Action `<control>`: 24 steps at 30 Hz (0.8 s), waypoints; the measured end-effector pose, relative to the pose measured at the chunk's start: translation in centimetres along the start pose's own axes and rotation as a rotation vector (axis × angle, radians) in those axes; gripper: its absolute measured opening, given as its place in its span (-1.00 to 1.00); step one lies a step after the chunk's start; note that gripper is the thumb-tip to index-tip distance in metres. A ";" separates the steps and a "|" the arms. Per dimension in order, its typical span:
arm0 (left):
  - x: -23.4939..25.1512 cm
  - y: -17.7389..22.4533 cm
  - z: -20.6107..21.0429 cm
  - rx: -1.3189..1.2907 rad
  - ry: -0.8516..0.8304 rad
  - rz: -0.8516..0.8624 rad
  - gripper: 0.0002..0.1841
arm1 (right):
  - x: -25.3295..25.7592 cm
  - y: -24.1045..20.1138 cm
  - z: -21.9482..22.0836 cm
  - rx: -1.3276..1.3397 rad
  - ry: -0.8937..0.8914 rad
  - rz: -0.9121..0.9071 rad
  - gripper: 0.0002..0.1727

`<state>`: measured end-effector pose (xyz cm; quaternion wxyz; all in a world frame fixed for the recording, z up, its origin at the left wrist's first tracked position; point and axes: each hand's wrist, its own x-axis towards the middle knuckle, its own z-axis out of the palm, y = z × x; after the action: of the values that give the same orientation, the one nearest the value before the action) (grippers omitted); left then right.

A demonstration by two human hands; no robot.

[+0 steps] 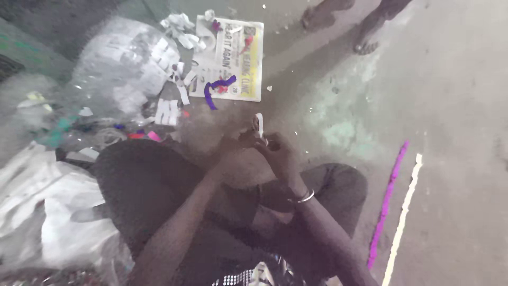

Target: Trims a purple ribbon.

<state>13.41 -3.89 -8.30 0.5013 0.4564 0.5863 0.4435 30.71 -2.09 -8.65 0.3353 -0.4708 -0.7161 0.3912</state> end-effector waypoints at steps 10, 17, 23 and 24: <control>0.4 1.0 0.4 0.048 -0.004 -0.201 -0.72 | 1.3 2.0 -0.6 -0.252 0.000 -0.240 -0.73; -2.4 6.2 3.6 0.548 -0.080 -0.182 -0.63 | 0.6 -0.3 -1.7 -0.198 -0.243 0.050 -0.65; 0.4 0.6 0.0 0.567 -0.203 -0.081 -0.64 | 1.3 -0.4 0.6 -0.254 -0.239 0.005 -0.67; 0.5 -0.4 -0.4 0.436 -0.220 -0.071 -0.66 | 1.4 -0.8 0.5 -0.155 -0.228 0.079 -0.67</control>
<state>12.97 -3.52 -8.74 0.4668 0.5785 0.6257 0.2364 29.51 -1.11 -8.00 0.1988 -0.4756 -0.7586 0.3984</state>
